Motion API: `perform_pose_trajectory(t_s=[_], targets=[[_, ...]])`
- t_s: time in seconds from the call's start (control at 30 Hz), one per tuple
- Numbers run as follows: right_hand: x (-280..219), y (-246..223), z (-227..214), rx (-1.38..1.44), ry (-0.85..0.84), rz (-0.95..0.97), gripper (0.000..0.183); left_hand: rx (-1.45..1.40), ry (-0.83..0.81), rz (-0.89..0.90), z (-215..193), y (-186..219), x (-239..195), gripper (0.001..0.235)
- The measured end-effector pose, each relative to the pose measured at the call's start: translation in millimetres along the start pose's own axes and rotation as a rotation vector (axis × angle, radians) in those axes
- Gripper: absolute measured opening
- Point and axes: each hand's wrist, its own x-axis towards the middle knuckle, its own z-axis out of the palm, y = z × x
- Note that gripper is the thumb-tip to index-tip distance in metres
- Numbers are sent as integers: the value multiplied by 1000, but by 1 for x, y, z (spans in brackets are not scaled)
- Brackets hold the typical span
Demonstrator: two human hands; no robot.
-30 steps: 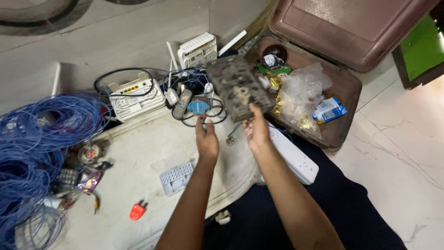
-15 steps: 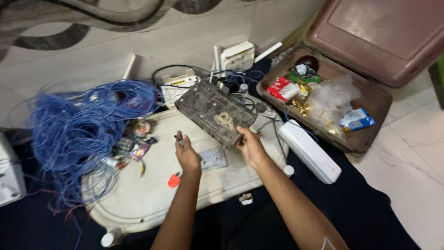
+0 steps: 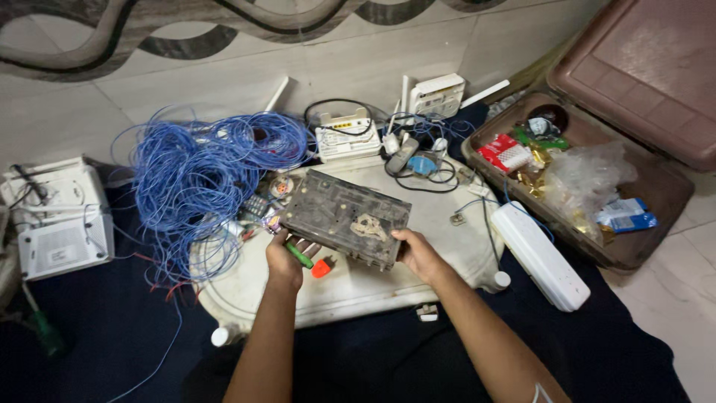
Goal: The person sits on the floor and works on a small white plastic box and a larger metal chassis. They open the plastic box, remove small components, and use a green-handled screwdriver to unscrew and adjust parts on the metal chassis. The person repeatedly handles the components and tools throughout the clip.
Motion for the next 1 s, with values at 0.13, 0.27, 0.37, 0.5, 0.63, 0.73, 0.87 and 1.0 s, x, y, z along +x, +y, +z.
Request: perform_pose_trajectory(t_s=[0.13, 0.27, 0.37, 0.5, 0.63, 0.73, 0.87, 1.0], targets=[[5, 11, -26, -71, 32, 60, 45, 45, 122, -36, -28, -11, 17, 43], [6, 22, -51, -105, 20, 113, 45, 309, 161, -131, -51, -17, 23, 47], [6, 30, -55, -185, 41, 136, 44, 683, 412, -139, -46, -22, 11, 45], [4, 31, -51, -251, 46, 161, 47, 782, 541, -152, -28, -20, -9, 44], [-1, 28, -42, -340, 52, 198, 49, 777, 540, -176, -18, -18, -22, 49], [-5, 26, -38, -463, 66, 157, 49, 764, 590, -197, -18, -23, -24, 51], [-6, 24, -36, -568, 104, 105, 45, 710, 579, -187, -25, -28, -19, 49], [-3, 24, -37, -576, 130, 60, 41, 656, 545, -169, -28, -33, -13, 47]])
